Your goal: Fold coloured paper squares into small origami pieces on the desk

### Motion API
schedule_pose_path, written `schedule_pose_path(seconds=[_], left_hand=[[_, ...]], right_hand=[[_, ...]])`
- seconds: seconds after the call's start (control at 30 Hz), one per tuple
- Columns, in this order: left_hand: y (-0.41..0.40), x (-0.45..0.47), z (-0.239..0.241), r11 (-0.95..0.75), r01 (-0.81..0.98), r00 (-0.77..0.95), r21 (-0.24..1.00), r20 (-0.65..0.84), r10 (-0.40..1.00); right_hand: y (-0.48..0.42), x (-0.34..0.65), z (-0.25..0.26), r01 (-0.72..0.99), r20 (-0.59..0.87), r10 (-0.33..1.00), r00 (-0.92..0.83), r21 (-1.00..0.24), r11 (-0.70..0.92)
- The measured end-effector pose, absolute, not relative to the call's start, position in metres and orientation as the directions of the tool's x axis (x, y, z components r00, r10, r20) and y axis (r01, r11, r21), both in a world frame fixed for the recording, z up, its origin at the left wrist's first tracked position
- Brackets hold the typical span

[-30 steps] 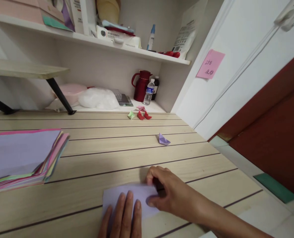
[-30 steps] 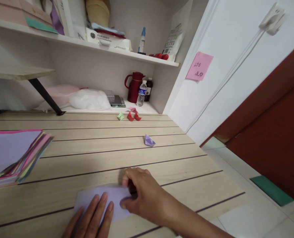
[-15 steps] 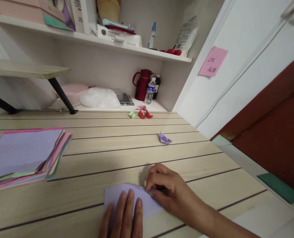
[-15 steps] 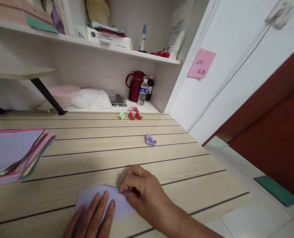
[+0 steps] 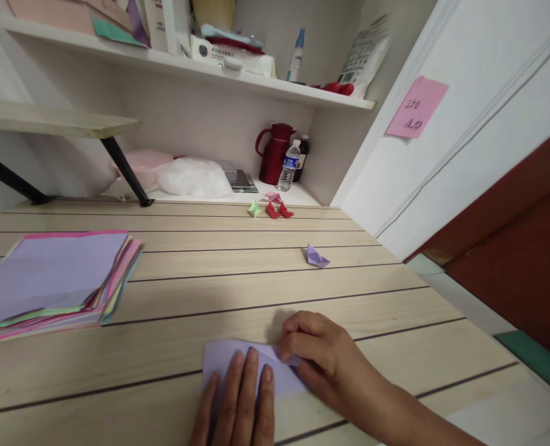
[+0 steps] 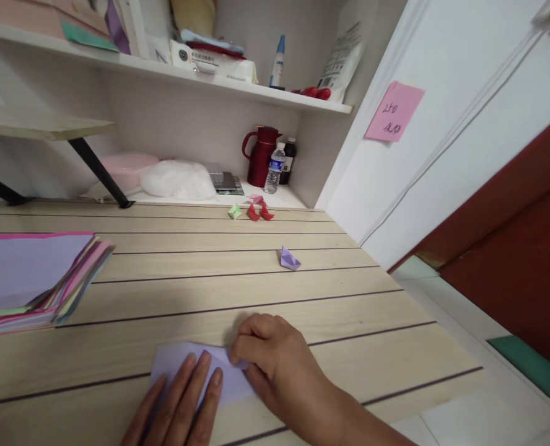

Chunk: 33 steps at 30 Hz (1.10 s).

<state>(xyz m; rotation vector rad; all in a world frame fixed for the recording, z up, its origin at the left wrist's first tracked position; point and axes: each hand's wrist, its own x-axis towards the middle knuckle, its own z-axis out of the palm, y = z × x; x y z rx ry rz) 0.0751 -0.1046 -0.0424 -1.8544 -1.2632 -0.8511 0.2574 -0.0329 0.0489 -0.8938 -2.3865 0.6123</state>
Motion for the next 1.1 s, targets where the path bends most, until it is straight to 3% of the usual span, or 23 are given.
schedule_pose_path(seconds=[0.17, 0.33, 0.47, 0.53, 0.67, 0.73, 0.83, 0.97, 1.1], left_hand=[[-0.108, 0.075, -0.041, -0.273, 0.942, 0.311, -0.195, 0.817, 0.487], [-0.110, 0.076, -0.040, -0.278, 0.947, 0.282, -0.160, 0.827, 0.486], [-0.109, 0.077, -0.040, -0.274, 0.951, 0.263, -0.142, 0.837, 0.479], [-0.108, 0.077, -0.040, -0.275, 0.952, 0.258, -0.135, 0.836, 0.484], [-0.109, 0.077, -0.039, -0.262, 0.954, 0.258, -0.143, 0.838, 0.482], [-0.110, 0.077, -0.039, -0.256, 0.957, 0.250, -0.137, 0.837, 0.487], [-0.110, 0.078, -0.041, -0.255, 0.959, 0.237, -0.121, 0.835, 0.497], [-0.110, 0.083, -0.047, -0.254, 0.960, 0.231, -0.115, 0.837, 0.496], [-0.120, 0.076, -0.038, -0.286, 0.956, 0.213, -0.065, 0.826, 0.523]], right_hand=[[-0.031, 0.260, 0.047, 0.407, 0.338, 0.606, -0.720, -0.502, 0.763], [-0.032, 0.264, 0.043, 0.382, 0.368, 0.468, -0.803, -0.285, 0.879], [-0.033, 0.262, 0.038, 0.335, 0.453, 0.401, -0.796, -0.223, 0.916], [-0.033, 0.262, 0.036, 0.345, 0.481, 0.419, -0.770, -0.239, 0.908], [-0.027, 0.263, 0.038, 0.619, 0.410, 0.702, -0.582, -0.337, 0.710], [-0.024, 0.260, 0.044, 0.698, 0.361, 0.768, -0.529, -0.331, 0.635], [-0.018, 0.247, 0.056, 0.644, 0.249, 0.713, -0.656, -0.308, 0.700], [-0.006, 0.224, 0.063, 0.575, 0.105, 0.664, -0.741, -0.412, 0.707], [0.004, 0.215, 0.059, 0.543, 0.053, 0.651, -0.757, -0.504, 0.672]])
